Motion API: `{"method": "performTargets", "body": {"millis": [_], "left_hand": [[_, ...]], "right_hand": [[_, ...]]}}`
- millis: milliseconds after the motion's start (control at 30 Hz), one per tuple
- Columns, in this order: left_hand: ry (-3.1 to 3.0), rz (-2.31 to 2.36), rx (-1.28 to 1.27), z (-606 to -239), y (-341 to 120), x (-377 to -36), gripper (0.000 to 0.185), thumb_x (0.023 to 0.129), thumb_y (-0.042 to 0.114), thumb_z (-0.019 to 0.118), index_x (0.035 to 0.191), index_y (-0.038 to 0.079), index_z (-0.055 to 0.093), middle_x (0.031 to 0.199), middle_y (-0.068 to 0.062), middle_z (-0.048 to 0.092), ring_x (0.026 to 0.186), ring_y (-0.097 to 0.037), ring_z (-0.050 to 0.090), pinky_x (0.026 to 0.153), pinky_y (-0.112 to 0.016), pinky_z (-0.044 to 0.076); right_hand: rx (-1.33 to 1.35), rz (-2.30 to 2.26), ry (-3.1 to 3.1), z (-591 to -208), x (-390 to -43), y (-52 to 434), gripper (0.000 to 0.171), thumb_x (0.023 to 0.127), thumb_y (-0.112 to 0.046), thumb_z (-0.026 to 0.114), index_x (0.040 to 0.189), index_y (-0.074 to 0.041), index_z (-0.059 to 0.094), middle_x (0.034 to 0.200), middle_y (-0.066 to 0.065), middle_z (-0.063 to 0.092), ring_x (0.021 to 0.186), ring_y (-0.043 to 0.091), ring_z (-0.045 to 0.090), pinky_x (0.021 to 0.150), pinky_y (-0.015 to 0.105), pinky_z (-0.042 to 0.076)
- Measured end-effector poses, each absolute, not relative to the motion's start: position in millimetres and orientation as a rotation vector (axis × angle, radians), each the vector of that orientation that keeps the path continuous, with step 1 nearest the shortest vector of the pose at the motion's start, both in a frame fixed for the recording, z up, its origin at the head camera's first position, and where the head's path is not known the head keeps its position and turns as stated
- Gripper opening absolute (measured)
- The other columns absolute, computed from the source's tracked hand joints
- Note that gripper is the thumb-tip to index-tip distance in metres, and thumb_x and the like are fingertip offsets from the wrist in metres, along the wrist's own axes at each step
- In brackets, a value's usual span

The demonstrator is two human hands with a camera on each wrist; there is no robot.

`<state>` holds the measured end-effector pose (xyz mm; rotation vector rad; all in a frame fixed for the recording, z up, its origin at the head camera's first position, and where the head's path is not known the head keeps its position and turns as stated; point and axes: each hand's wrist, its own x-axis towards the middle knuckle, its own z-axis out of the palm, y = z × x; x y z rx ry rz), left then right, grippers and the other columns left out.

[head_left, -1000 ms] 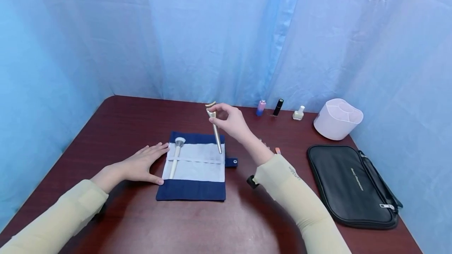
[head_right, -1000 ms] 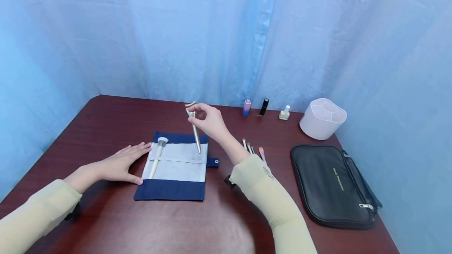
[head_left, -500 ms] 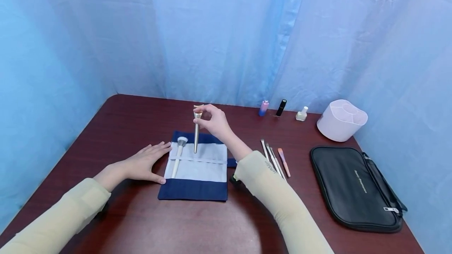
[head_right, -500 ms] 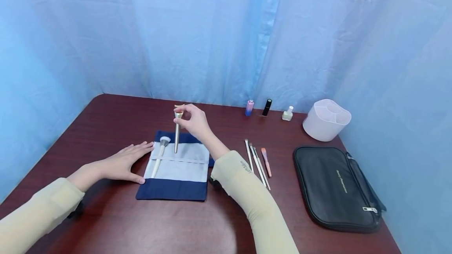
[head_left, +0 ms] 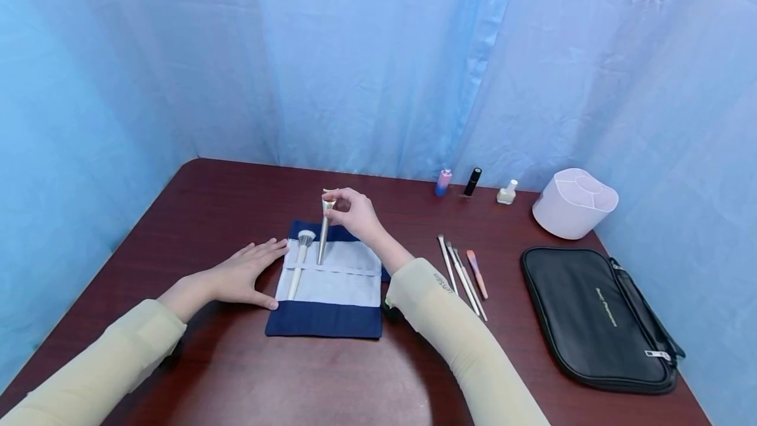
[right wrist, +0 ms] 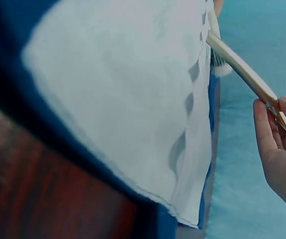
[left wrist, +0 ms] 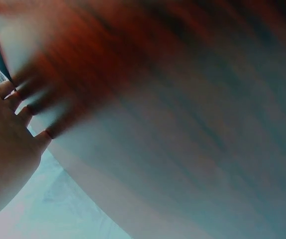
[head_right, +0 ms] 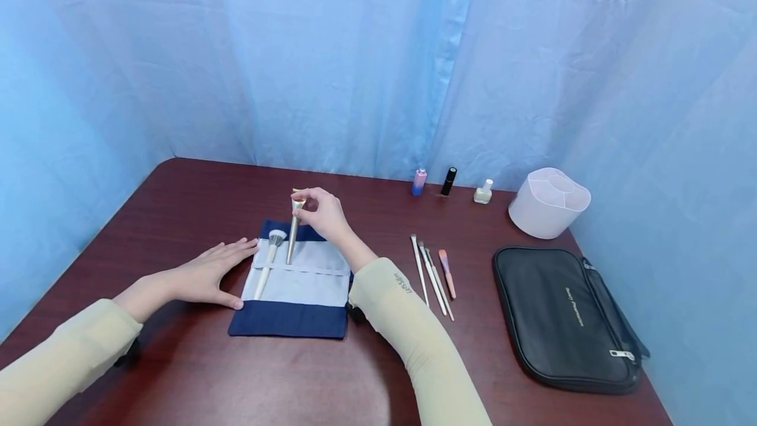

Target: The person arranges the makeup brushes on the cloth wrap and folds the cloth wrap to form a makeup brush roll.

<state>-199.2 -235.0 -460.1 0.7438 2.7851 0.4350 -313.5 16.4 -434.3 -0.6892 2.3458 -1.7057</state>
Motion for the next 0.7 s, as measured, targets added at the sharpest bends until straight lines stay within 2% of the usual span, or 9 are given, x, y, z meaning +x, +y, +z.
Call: {"method": "performTargets", "body": {"millis": [200, 533, 700], "left_hand": [[2.780, 0.448, 0.741, -459, -235, -198, 0.112, 0.069, 0.071, 0.065, 0.150, 0.008, 0.023, 0.157, -0.012, 0.019, 0.143, -0.036, 0.015, 0.112, -0.060, 0.013], [2.776, 0.444, 0.729, -459, -234, -198, 0.112, 0.069, 0.072, 0.065, 0.150, 0.008, 0.023, 0.157, -0.012, 0.019, 0.143, -0.036, 0.015, 0.112, -0.060, 0.013], [2.772, 0.441, 0.719, -458, -233, -197, 0.112, 0.068, 0.072, 0.065, 0.150, 0.008, 0.023, 0.157, -0.012, 0.020, 0.143, -0.036, 0.015, 0.112, -0.060, 0.012]], "right_hand": [[-0.612, -1.704, 2.266, -437, -311, 19, 0.031, 0.088, -0.006, 0.065, 0.118, -0.005, 0.060, 0.102, 0.013, 0.064, 0.084, 0.018, 0.066, 0.074, 0.036, 0.057], [-0.636, -1.592, 2.147, -444, -302, 24, 0.041, 0.088, -0.005, 0.065, 0.127, -0.006, 0.053, 0.107, 0.020, 0.062, 0.091, 0.029, 0.064, 0.078, 0.042, 0.056], [-0.725, -1.460, 2.182, -448, -299, 28, 0.044, 0.088, -0.007, 0.065, 0.130, -0.003, 0.051, 0.107, 0.016, 0.062, 0.088, 0.021, 0.065, 0.075, 0.033, 0.056]]}}
